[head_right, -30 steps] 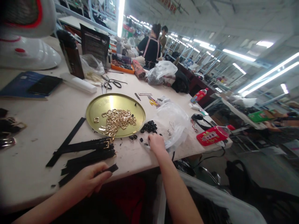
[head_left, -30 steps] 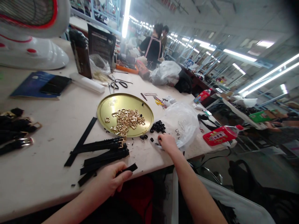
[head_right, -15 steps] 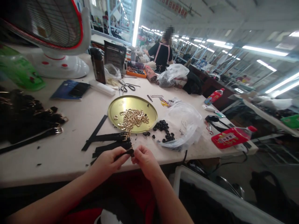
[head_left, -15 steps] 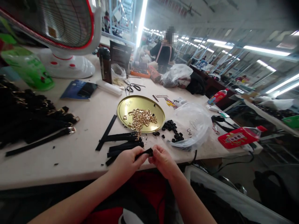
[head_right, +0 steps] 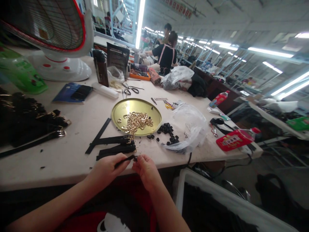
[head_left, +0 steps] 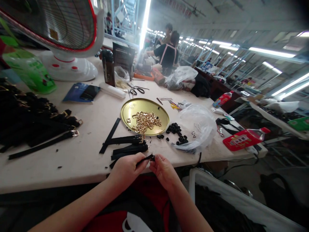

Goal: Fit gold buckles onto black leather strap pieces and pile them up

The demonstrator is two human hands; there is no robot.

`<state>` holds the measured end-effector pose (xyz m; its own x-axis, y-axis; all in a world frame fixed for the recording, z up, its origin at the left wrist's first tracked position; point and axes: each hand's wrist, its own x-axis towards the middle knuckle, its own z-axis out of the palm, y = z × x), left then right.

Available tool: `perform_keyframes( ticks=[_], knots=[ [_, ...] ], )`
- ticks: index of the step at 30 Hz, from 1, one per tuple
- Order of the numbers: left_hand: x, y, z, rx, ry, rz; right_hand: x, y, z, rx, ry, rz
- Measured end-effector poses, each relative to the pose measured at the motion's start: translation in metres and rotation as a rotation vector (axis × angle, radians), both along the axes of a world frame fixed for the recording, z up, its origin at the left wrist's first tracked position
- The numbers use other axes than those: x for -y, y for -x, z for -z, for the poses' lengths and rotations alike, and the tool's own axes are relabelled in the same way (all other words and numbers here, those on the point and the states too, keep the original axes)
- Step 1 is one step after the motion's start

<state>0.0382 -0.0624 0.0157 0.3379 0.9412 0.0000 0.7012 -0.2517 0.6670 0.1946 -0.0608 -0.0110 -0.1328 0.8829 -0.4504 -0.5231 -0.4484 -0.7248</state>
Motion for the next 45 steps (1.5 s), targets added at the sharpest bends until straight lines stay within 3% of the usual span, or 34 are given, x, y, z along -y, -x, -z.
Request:
perform_keyframes(
  ticks=[8, 12, 18, 27, 32, 37, 39, 45],
  knots=[
    [-0.004, 0.003, 0.006, -0.085, -0.039, 0.036, -0.001, 0.001, 0.005, 0.105, -0.131, -0.096],
    [-0.007, 0.004, 0.006, 0.063, 0.111, 0.028, 0.002, -0.005, 0.004, 0.307, -0.229, -0.143],
    [-0.007, 0.005, 0.005, 0.245, 0.342, 0.042, 0.002, -0.01, 0.002, 0.65, -0.463, -0.05],
    [-0.005, 0.007, 0.014, 0.071, 0.242, 0.091, 0.006, -0.001, 0.014, 0.407, -0.178, -0.033],
    [-0.004, 0.009, 0.015, 0.015, 0.265, 0.156, 0.011, 0.0, 0.02, 0.456, -0.193, -0.044],
    [0.003, 0.009, 0.012, -0.031, 0.213, 0.164, 0.014, -0.001, 0.026, 0.292, -0.137, -0.085],
    [0.005, 0.009, 0.01, -0.045, 0.202, 0.166, 0.015, -0.002, 0.025, 0.319, -0.141, -0.116],
    [0.007, 0.007, 0.012, 0.001, 0.245, 0.153, 0.021, -0.002, 0.013, 0.754, -0.48, -0.101]
  ],
)
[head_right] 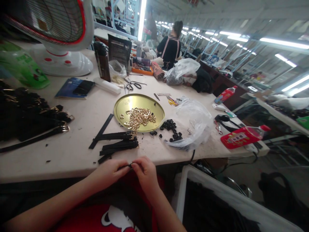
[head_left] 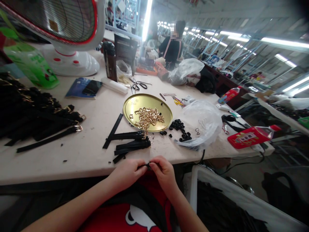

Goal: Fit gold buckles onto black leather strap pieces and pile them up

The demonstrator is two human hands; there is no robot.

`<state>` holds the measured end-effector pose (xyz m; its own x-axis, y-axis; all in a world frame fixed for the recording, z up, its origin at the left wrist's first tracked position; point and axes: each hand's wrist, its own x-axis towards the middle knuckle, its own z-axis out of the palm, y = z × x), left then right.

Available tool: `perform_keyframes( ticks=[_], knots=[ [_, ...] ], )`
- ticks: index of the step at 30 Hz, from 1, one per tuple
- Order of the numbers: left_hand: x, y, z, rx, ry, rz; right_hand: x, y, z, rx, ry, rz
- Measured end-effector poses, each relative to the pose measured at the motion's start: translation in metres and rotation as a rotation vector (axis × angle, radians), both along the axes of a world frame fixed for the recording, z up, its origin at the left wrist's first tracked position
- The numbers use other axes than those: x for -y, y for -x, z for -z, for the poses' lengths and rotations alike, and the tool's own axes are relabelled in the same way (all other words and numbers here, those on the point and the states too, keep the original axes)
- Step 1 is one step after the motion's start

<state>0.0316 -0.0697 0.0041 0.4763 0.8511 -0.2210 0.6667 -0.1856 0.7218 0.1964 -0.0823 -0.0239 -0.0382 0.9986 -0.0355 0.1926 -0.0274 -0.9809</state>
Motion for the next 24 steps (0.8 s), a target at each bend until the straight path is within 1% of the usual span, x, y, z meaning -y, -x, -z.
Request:
perform_keyframes(
  ticks=[1, 5, 8, 10, 15, 18, 21, 24],
  knots=[
    [0.0, -0.002, 0.001, 0.007, 0.0, -0.016, 0.001, 0.0, -0.001, -0.01, 0.008, 0.001],
    [0.003, -0.009, 0.004, 0.038, -0.006, -0.085, 0.004, 0.002, 0.002, -0.211, 0.207, 0.044],
    [0.007, -0.011, 0.003, 0.09, -0.006, -0.04, 0.006, 0.003, 0.007, -0.24, 0.221, 0.118],
    [0.009, -0.012, 0.002, 0.093, -0.016, -0.018, 0.008, 0.005, 0.01, -0.288, 0.251, 0.135],
    [0.008, -0.015, 0.005, 0.025, -0.036, -0.11, 0.007, 0.01, 0.014, -0.609, 0.352, 0.191],
    [0.006, -0.016, 0.011, 0.005, -0.043, -0.116, 0.005, 0.013, 0.015, -0.734, 0.397, 0.193],
    [0.006, -0.016, 0.016, -0.033, -0.062, -0.129, 0.005, 0.017, 0.017, -0.825, 0.437, 0.189],
    [0.005, -0.016, 0.018, -0.048, -0.04, -0.133, 0.007, 0.02, 0.02, -0.844, 0.464, 0.179]
  ],
)
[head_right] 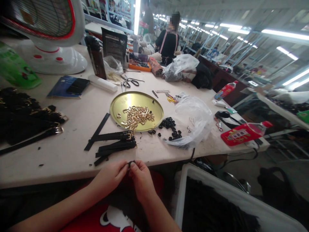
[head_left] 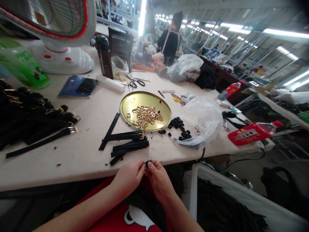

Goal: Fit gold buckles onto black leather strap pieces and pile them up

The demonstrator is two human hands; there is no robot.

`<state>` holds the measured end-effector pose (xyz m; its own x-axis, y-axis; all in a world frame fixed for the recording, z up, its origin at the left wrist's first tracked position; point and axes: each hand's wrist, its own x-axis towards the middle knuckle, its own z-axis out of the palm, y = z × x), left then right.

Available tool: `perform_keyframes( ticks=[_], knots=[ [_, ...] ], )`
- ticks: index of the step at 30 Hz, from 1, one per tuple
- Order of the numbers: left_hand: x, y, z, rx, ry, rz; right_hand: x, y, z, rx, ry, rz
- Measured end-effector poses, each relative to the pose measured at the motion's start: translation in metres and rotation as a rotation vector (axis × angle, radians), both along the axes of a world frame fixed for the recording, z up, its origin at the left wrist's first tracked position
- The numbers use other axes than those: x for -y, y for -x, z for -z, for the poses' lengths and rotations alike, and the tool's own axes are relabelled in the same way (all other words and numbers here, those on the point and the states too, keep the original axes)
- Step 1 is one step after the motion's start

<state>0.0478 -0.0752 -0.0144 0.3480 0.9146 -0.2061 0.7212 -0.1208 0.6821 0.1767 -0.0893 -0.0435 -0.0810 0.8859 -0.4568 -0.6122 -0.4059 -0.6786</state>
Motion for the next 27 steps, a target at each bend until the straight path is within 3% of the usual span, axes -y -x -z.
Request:
perform_keyframes(
  ticks=[7, 11, 16, 21, 27],
  knots=[
    [-0.008, 0.003, -0.006, 0.31, 0.166, -0.001, -0.007, -0.003, -0.007, 0.08, -0.018, 0.007],
    [-0.01, 0.005, -0.007, 0.338, 0.15, -0.051, -0.005, 0.006, -0.008, 0.089, -0.036, -0.058],
    [-0.016, 0.014, -0.001, 0.375, 0.242, -0.117, 0.001, 0.001, -0.007, 0.208, -0.119, -0.02],
    [-0.012, 0.018, -0.002, 0.486, 0.36, -0.089, 0.002, -0.006, -0.016, 0.041, -0.069, -0.104],
    [-0.001, 0.017, -0.018, 0.241, 0.181, 0.004, 0.012, -0.007, -0.015, -0.087, 0.023, -0.342]
  ],
)
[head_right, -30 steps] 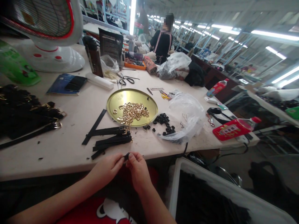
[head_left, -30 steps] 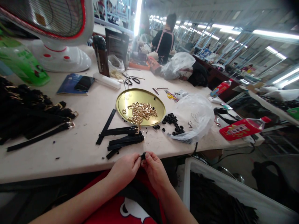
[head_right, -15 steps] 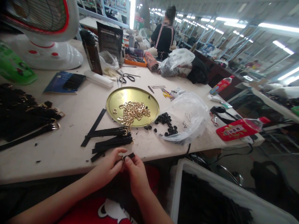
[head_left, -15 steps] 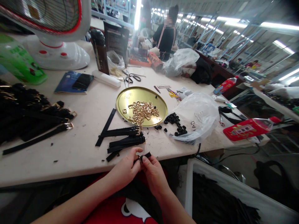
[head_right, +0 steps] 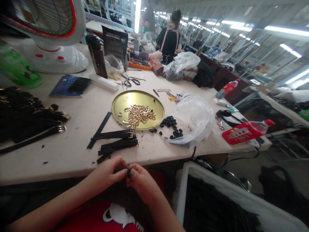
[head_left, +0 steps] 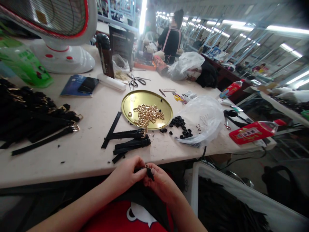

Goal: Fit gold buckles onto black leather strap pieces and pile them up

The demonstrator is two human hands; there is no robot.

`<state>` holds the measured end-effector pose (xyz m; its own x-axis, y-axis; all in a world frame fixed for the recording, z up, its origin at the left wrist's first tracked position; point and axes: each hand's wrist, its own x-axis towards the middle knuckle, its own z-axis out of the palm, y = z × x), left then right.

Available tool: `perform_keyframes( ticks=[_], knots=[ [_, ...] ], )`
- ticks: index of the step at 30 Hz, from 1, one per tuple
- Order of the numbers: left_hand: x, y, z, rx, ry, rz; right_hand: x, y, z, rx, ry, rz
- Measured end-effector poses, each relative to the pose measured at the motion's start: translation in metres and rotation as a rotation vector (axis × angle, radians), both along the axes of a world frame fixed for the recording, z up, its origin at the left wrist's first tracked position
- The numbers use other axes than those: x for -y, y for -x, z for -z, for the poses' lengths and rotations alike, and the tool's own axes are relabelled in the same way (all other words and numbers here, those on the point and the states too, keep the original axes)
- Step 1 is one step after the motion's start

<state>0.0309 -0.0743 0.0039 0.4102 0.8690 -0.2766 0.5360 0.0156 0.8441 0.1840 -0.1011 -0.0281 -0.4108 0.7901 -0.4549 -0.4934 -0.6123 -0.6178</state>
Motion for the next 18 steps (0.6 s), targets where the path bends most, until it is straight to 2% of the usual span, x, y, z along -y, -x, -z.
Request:
perform_keyframes(
  ticks=[2, 7, 12, 14, 16, 18],
  knots=[
    [0.003, 0.001, -0.003, -0.057, -0.048, 0.02, 0.004, -0.002, 0.0, -0.01, 0.005, -0.025],
    [0.009, 0.007, -0.006, -0.088, -0.021, 0.075, 0.009, -0.007, 0.0, 0.1, -0.079, -0.007],
    [0.014, 0.011, -0.011, 0.008, 0.165, 0.048, 0.012, -0.005, 0.007, 0.5, -0.285, 0.138],
    [0.015, 0.008, -0.01, 0.047, 0.189, 0.03, 0.013, -0.002, 0.01, 0.603, -0.329, 0.194],
    [0.015, 0.005, -0.007, 0.038, 0.15, 0.026, 0.014, -0.001, 0.009, 0.61, -0.335, 0.23],
    [0.013, 0.005, -0.003, 0.02, 0.13, 0.039, 0.014, -0.002, 0.006, 0.566, -0.318, 0.196]
  ],
)
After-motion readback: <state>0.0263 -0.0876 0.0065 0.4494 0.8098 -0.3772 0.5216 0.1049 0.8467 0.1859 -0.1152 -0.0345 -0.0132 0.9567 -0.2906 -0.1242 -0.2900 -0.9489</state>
